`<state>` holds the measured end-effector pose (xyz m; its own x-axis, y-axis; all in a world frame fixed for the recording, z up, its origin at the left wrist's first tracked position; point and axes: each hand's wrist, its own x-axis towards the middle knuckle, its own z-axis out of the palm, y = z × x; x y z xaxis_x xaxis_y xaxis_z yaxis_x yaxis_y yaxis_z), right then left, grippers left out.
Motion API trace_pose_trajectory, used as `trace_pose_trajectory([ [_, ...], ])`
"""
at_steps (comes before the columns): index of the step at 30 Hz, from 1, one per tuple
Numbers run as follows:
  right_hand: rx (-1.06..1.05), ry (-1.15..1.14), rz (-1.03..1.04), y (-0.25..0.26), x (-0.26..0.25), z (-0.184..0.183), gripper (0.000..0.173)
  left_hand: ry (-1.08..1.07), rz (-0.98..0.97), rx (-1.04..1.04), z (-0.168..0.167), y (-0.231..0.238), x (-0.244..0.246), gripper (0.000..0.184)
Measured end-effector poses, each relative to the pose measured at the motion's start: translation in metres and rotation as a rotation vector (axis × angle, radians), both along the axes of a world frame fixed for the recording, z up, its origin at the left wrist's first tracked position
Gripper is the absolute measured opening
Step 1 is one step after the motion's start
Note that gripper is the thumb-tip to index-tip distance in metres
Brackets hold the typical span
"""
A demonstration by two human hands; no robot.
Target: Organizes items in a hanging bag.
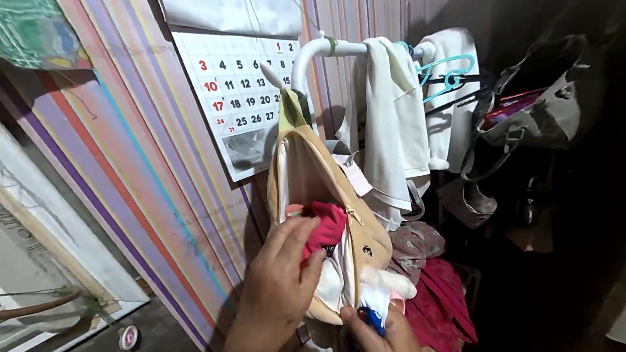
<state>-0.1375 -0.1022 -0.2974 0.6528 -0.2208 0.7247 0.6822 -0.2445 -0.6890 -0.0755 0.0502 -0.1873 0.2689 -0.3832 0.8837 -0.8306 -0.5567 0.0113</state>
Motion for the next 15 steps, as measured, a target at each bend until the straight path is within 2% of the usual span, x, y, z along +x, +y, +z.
trace_pose_trajectory([
  [3, 0.029, -0.013, 0.001, 0.000, -0.002, 0.000, 0.020, 0.060, 0.144, 0.199, 0.014, -0.022, -0.007, 0.046],
  [7, 0.104, -0.003, 0.024, -0.007, -0.005, -0.001, 0.012, 0.014, 0.148, 0.379, 0.006, -0.037, -0.010, 0.036],
  [11, 0.101, -0.010, 0.036, -0.006, -0.009, -0.002, 0.017, 0.008, 0.209, 0.444, 0.003, -0.039, -0.024, 0.033],
  [15, 0.076, -0.028, 0.015, -0.003, -0.008, -0.001, 0.016, -0.041, 0.272, 0.403, -0.004, -0.042, -0.026, 0.032],
])
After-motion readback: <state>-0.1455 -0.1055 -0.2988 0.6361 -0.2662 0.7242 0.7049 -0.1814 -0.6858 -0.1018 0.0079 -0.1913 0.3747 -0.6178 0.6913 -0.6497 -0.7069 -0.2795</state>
